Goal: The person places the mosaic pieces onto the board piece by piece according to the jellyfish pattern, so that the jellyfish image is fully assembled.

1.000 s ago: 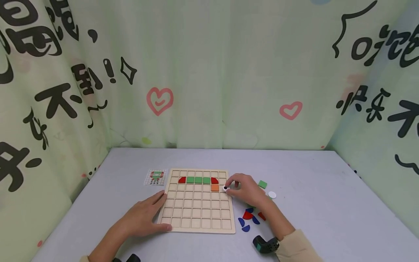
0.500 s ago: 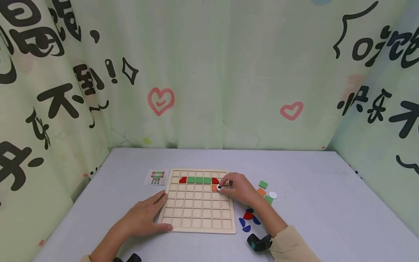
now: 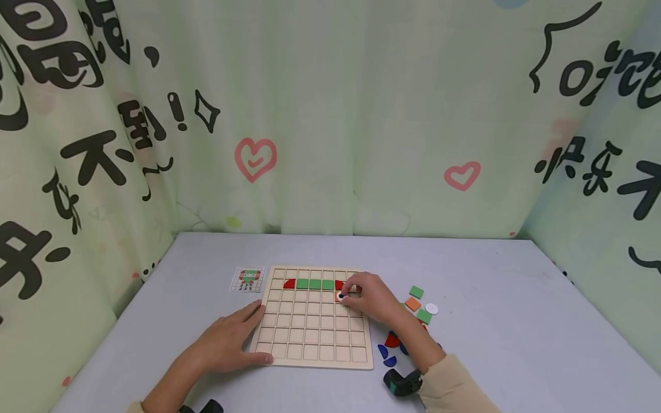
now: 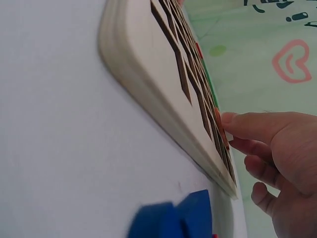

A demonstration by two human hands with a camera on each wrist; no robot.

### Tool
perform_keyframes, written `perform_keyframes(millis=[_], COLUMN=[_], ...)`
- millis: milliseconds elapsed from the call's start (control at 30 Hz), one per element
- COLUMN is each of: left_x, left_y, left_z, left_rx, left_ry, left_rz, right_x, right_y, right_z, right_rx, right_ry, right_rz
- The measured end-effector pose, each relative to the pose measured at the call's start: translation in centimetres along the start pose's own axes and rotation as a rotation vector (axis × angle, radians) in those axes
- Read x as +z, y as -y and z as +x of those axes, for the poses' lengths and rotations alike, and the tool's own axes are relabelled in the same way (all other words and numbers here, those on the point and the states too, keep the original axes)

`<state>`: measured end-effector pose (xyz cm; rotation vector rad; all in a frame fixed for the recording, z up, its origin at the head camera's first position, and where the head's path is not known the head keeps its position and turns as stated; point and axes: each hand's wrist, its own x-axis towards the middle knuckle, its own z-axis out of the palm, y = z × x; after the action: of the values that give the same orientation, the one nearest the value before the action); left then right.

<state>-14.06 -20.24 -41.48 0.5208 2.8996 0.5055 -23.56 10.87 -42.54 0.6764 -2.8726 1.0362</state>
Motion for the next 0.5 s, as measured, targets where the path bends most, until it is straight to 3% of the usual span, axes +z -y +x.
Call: perform_keyframes(millis=[500], left_x=[0.05], left_y=[0.08], left_z=[-0.01], left_rx=[0.006], left_ry=[0.003], left_rz=[0.001], right_x=[0.96], right_y=[1.02], right_z=[0.93], right_rx=[-0.050], right_ry=[-0.002], right_rz=[-0.012])
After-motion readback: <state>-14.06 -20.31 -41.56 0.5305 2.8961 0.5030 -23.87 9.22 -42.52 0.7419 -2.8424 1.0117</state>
